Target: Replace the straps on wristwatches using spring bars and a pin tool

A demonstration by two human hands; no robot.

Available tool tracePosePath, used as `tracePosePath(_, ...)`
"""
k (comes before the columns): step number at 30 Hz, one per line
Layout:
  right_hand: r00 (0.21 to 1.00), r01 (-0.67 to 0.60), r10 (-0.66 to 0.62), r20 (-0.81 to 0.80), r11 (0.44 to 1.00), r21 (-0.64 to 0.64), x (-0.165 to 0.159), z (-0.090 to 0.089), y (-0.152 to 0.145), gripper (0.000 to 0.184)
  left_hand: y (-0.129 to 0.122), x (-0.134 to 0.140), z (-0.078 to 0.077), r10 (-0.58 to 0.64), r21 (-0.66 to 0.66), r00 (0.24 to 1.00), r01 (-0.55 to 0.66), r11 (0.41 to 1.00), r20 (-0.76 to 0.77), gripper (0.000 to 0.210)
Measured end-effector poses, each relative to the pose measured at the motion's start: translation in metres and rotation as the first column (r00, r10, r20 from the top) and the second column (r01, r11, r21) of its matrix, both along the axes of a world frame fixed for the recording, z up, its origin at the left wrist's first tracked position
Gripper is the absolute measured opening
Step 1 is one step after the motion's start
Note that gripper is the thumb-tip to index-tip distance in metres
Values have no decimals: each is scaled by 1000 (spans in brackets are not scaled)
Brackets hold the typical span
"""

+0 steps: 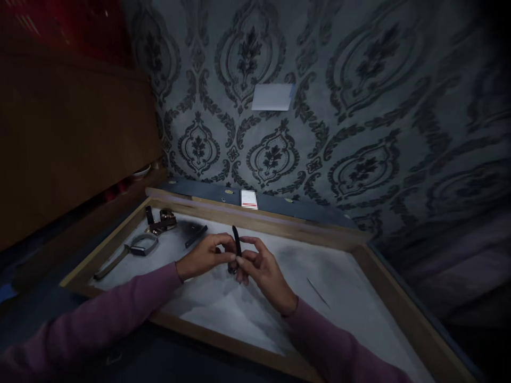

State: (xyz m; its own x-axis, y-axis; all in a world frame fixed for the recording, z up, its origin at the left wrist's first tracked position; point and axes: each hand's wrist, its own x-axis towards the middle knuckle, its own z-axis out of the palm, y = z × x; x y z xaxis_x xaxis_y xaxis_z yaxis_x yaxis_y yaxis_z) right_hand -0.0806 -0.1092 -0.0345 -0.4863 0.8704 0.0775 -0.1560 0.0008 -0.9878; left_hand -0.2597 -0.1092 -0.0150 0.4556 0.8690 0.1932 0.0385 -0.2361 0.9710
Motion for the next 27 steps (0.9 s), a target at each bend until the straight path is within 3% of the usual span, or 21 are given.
tracePosePath(8,997,-76,76,-3,997,35,0,-1,-5,54,-2,0,3,-50,2,994,51,999,-95,26)
tracePosePath(12,998,-56,56,3,998,39,1,-1,-5,55,-2,2,-5,35,-12,998,-36,999,-49,14)
tracePosePath(16,999,-34,35,-24,999,34,1,1,-4,53,2,3,-9,70,-58,998,-70,996,-8,19)
tracePosePath(27,994,-32,31,-101,999,-9,2,-1,1,60,-4,4,-3,-86,-122,994,93,988,66,34)
